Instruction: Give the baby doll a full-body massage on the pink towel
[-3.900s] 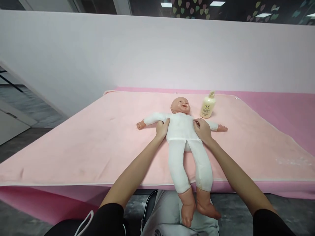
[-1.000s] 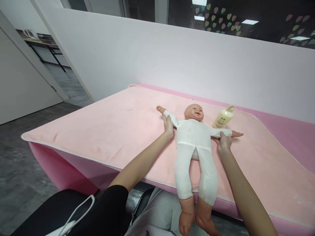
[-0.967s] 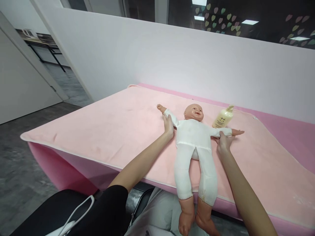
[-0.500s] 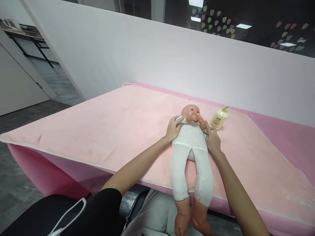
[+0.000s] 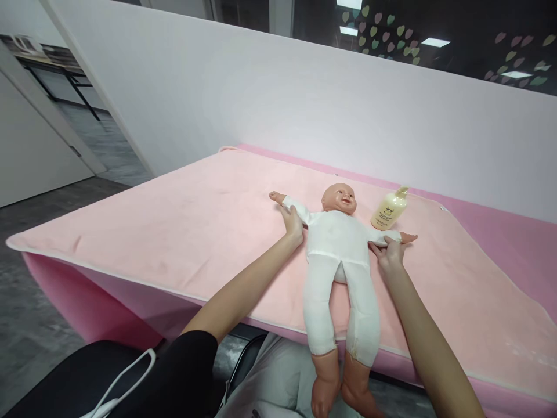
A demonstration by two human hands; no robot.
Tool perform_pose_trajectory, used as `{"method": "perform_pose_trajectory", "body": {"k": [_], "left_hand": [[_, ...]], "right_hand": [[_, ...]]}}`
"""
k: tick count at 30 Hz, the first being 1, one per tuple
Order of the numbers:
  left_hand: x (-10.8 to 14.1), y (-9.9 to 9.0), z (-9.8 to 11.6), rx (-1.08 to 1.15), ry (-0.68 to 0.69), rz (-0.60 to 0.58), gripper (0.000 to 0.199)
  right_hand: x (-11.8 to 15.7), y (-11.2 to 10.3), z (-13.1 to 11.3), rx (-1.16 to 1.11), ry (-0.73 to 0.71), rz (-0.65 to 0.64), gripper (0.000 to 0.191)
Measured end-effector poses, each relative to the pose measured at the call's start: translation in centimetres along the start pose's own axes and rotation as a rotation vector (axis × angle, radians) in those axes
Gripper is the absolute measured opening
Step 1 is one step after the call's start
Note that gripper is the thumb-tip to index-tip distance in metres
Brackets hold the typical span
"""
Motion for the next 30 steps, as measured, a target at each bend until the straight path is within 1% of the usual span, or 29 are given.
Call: {"method": "perform_pose_trajectory", "body": {"k": [1,3,6,8,11,14,16,18,20,21,23,25,26,27,28,29,30], "left_hand": [[0.0,0.0,0.0,0.003,-0.006,0.001,0.057],[0.4,0.0,0.8,0.021,0.065,-0.012,0.059],[1.6,0.2,2.6,0.013,0.231,-0.061,0.063],[2.5,0.6,3.5,-0.033,0.321,-0.129,0.064],[3.7,1.6,4.6,-0.155,0.465,-0.285,0.061],[4.7,2.6,5.1,-0.284,0.608,-0.451,0.05],[5.1,2.8,5.2,-0.319,0.663,-0.5,0.047],[5.1,2.8,5.2,-0.315,0.665,-0.502,0.047],[4.9,2.7,5.1,-0.282,0.626,-0.481,0.047],[4.8,2.6,5.0,-0.256,0.593,-0.462,0.047],[4.5,2.3,4.8,-0.182,0.503,-0.41,0.049],[4.0,1.9,4.3,-0.089,0.4,-0.343,0.053],[3.7,1.7,4.0,-0.048,0.35,-0.304,0.055],[3.3,1.5,3.6,-0.015,0.306,-0.261,0.055],[2.9,1.2,3.3,0.005,0.267,-0.215,0.056],[2.5,1.0,2.9,0.014,0.227,-0.17,0.055],[2.1,0.8,2.4,0.015,0.182,-0.129,0.054]], "right_hand": [[0.0,0.0,0.0,-0.008,-0.001,-0.001,0.093],[0.5,0.1,-1.0,-0.019,-0.09,-0.004,0.093],[2.3,0.6,-3.8,-0.023,-0.343,-0.034,0.092],[3.4,1.0,-5.3,0.018,-0.481,-0.07,0.087],[4.0,1.6,-5.8,0.187,-0.582,-0.121,0.072],[4.8,2.2,-5.9,0.438,-0.768,-0.187,0.06],[5.5,2.6,-5.8,0.591,-0.878,-0.235,0.058],[5.7,2.8,-5.6,0.638,-0.907,-0.252,0.058],[5.6,2.8,-5.7,0.543,-0.855,-0.247,0.058],[5.3,2.6,-5.7,0.456,-0.78,-0.239,0.059],[4.2,2.1,-5.0,0.259,-0.526,-0.195,0.061],[3.1,1.3,-3.7,0.093,-0.241,-0.11,0.067],[2.8,0.9,-3.1,0.031,-0.139,-0.067,0.071],[2.6,0.6,-2.7,-0.018,-0.077,-0.032,0.075],[2.4,0.3,-2.4,-0.054,-0.051,-0.009,0.078],[2.3,0.1,-2.3,-0.075,-0.052,0.002,0.08],[2.2,0.1,-2.3,-0.072,-0.086,-0.006,0.081]]}}
Point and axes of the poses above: each hand's wrist, its own x-axis away from the middle knuckle, its own y-axis out of the palm, z = x × y, the point moved 7 cm from there along -x, towards the middle knuckle, and after that the axes turned 15 degrees about z, right-handed, at the moved point
